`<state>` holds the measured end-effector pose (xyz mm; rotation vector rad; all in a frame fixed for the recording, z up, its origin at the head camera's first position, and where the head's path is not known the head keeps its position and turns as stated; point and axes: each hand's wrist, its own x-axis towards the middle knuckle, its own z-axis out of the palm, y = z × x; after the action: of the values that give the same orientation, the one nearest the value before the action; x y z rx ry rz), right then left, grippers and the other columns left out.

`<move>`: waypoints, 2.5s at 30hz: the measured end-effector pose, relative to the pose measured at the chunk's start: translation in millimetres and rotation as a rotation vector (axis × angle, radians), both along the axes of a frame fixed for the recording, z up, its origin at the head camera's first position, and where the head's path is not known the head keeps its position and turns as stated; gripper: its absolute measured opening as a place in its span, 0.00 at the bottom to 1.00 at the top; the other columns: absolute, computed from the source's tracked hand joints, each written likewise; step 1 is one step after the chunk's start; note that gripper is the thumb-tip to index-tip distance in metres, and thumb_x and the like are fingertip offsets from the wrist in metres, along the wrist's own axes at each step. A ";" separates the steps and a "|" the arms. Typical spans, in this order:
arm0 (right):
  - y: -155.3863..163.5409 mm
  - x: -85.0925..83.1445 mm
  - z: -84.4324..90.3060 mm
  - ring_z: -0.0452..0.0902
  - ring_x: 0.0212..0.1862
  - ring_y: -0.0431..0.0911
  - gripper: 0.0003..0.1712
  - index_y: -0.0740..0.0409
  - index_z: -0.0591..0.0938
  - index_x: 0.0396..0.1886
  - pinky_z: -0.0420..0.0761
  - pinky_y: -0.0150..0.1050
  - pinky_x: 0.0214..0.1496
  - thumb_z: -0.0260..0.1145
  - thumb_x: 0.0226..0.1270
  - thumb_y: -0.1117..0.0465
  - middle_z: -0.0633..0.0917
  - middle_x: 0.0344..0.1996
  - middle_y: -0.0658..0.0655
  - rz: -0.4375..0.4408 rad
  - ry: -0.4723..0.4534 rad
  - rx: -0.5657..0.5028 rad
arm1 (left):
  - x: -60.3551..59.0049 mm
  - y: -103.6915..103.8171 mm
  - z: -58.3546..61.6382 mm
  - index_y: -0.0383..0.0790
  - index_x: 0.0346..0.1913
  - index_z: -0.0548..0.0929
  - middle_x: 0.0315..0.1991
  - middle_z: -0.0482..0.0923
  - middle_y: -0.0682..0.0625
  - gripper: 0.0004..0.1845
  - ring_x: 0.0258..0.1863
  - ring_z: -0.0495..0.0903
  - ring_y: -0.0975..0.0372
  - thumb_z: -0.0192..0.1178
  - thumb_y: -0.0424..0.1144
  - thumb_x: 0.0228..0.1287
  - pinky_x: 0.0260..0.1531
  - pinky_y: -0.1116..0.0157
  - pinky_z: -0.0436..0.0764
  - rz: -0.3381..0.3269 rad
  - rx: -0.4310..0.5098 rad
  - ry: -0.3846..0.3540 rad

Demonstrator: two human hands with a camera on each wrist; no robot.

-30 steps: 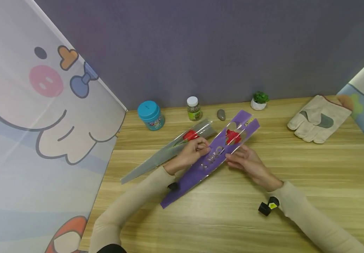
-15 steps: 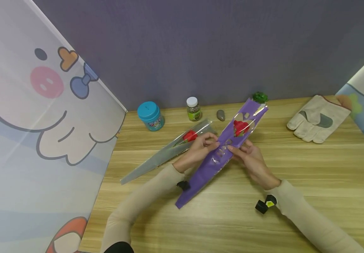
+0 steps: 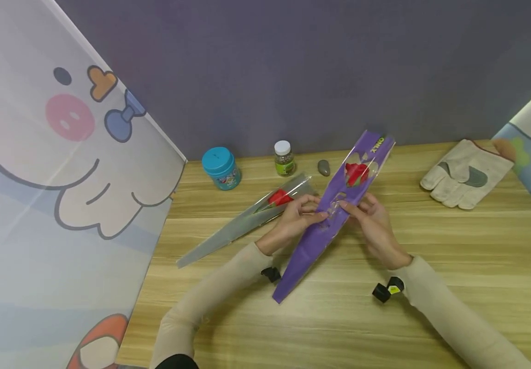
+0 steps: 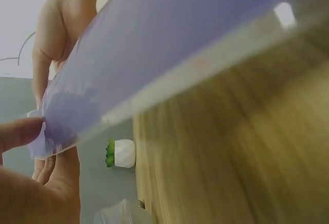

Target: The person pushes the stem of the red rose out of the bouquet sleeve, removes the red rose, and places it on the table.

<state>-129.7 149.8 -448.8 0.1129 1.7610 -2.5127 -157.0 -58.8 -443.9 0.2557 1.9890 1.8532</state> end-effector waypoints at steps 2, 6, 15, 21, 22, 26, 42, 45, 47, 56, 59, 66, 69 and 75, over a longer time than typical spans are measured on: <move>1.4 -2.6 2.3 0.88 0.42 0.34 0.18 0.51 0.77 0.57 0.88 0.30 0.46 0.70 0.72 0.66 0.92 0.42 0.41 -0.010 0.020 -0.013 | 2.1 -2.1 -1.4 0.37 0.56 0.79 0.54 0.88 0.36 0.17 0.42 0.87 0.65 0.69 0.32 0.67 0.39 0.69 0.85 -0.021 0.002 -0.004; 5.6 -8.3 7.9 0.88 0.42 0.34 0.19 0.52 0.77 0.58 0.88 0.29 0.45 0.70 0.72 0.67 0.91 0.42 0.42 -0.025 0.059 -0.029 | 6.1 -7.0 -4.6 0.35 0.55 0.79 0.51 0.89 0.36 0.17 0.39 0.87 0.67 0.70 0.32 0.66 0.37 0.69 0.86 -0.062 -0.002 -0.006; 19.6 -19.9 25.3 0.91 0.40 0.38 0.20 0.56 0.78 0.58 0.89 0.31 0.39 0.67 0.71 0.74 0.93 0.41 0.47 -0.043 0.142 -0.147 | 16.9 -13.9 -6.4 0.31 0.55 0.79 0.52 0.87 0.32 0.19 0.40 0.86 0.67 0.71 0.27 0.63 0.40 0.72 0.84 -0.138 -0.058 0.044; 31.1 -24.8 35.6 0.91 0.37 0.39 0.20 0.58 0.79 0.57 0.89 0.32 0.35 0.66 0.70 0.77 0.94 0.40 0.50 -0.071 0.165 -0.223 | 22.8 -14.4 -5.1 0.30 0.55 0.79 0.52 0.87 0.31 0.20 0.37 0.85 0.70 0.71 0.25 0.62 0.38 0.73 0.84 -0.170 -0.064 0.046; 32.9 -25.6 37.1 0.91 0.37 0.39 0.20 0.58 0.79 0.57 0.89 0.32 0.35 0.66 0.70 0.77 0.94 0.40 0.50 -0.075 0.168 -0.228 | 23.5 -14.8 -5.0 0.29 0.55 0.79 0.52 0.87 0.31 0.20 0.37 0.85 0.70 0.71 0.25 0.62 0.38 0.73 0.84 -0.170 -0.063 0.046; 39.6 -29.0 43.3 0.92 0.39 0.41 0.22 0.59 0.79 0.59 0.89 0.33 0.36 0.65 0.69 0.78 0.94 0.41 0.52 -0.077 0.186 -0.269 | 25.7 -18.0 -4.9 0.29 0.52 0.81 0.49 0.87 0.35 0.18 0.35 0.84 0.70 0.72 0.27 0.62 0.37 0.73 0.82 -0.165 -0.087 0.063; 65.3 -36.2 60.4 0.92 0.38 0.43 0.24 0.58 0.80 0.61 0.89 0.34 0.35 0.66 0.68 0.78 0.94 0.43 0.53 -0.134 0.204 -0.248 | 30.6 -38.3 -10.1 0.32 0.50 0.86 0.43 0.88 0.42 0.12 0.32 0.83 0.69 0.72 0.31 0.64 0.35 0.73 0.80 -0.191 -0.150 0.120; 68.2 -37.4 61.6 0.92 0.38 0.42 0.24 0.59 0.80 0.62 0.89 0.33 0.34 0.67 0.68 0.78 0.94 0.43 0.53 -0.146 0.218 -0.236 | 30.6 -41.1 -10.4 0.33 0.49 0.86 0.43 0.89 0.41 0.11 0.31 0.84 0.69 0.71 0.31 0.65 0.34 0.73 0.80 -0.200 -0.143 0.125; 68.9 -38.2 61.9 0.92 0.38 0.43 0.24 0.59 0.80 0.62 0.89 0.33 0.34 0.67 0.68 0.78 0.94 0.43 0.54 -0.148 0.225 -0.235 | 30.3 -42.3 -10.5 0.33 0.49 0.87 0.44 0.89 0.41 0.11 0.31 0.84 0.69 0.71 0.31 0.65 0.34 0.74 0.80 -0.204 -0.142 0.128; 68.5 -38.4 62.2 0.92 0.38 0.42 0.24 0.60 0.81 0.61 0.89 0.33 0.34 0.67 0.67 0.78 0.94 0.42 0.54 -0.162 0.235 -0.218 | 30.6 -43.2 -9.8 0.31 0.49 0.86 0.42 0.89 0.40 0.12 0.31 0.84 0.69 0.71 0.30 0.64 0.34 0.73 0.81 -0.220 -0.139 0.125; 67.3 -37.5 62.1 0.92 0.39 0.42 0.25 0.61 0.80 0.61 0.89 0.33 0.34 0.67 0.66 0.80 0.94 0.42 0.55 -0.151 0.258 -0.218 | 31.3 -42.5 -10.1 0.31 0.49 0.86 0.41 0.89 0.41 0.12 0.30 0.84 0.69 0.71 0.29 0.64 0.33 0.74 0.80 -0.217 -0.139 0.120; 63.2 -35.5 62.5 0.91 0.40 0.42 0.31 0.62 0.77 0.64 0.88 0.31 0.35 0.68 0.62 0.83 0.93 0.44 0.55 -0.138 0.316 -0.148 | 33.2 -40.4 -10.7 0.31 0.49 0.86 0.44 0.88 0.37 0.12 0.30 0.85 0.68 0.71 0.28 0.64 0.33 0.73 0.81 -0.224 -0.140 0.130; 61.3 -34.8 62.1 0.91 0.43 0.43 0.34 0.61 0.75 0.66 0.89 0.32 0.38 0.67 0.61 0.84 0.93 0.45 0.55 -0.132 0.331 -0.126 | 34.0 -39.9 -11.0 0.32 0.50 0.86 0.45 0.87 0.36 0.12 0.31 0.85 0.69 0.71 0.29 0.65 0.34 0.73 0.81 -0.229 -0.139 0.131; 57.7 -33.0 62.0 0.91 0.44 0.43 0.36 0.59 0.74 0.65 0.89 0.33 0.40 0.67 0.60 0.86 0.91 0.47 0.54 -0.131 0.343 -0.121 | 35.3 -37.7 -11.6 0.33 0.50 0.86 0.46 0.88 0.37 0.12 0.31 0.84 0.68 0.72 0.31 0.64 0.36 0.72 0.81 -0.220 -0.157 0.122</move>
<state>-162.7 207.5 -386.8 -0.2305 1.7537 -2.8678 -121.7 -96.6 -455.5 0.5288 2.0808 1.5708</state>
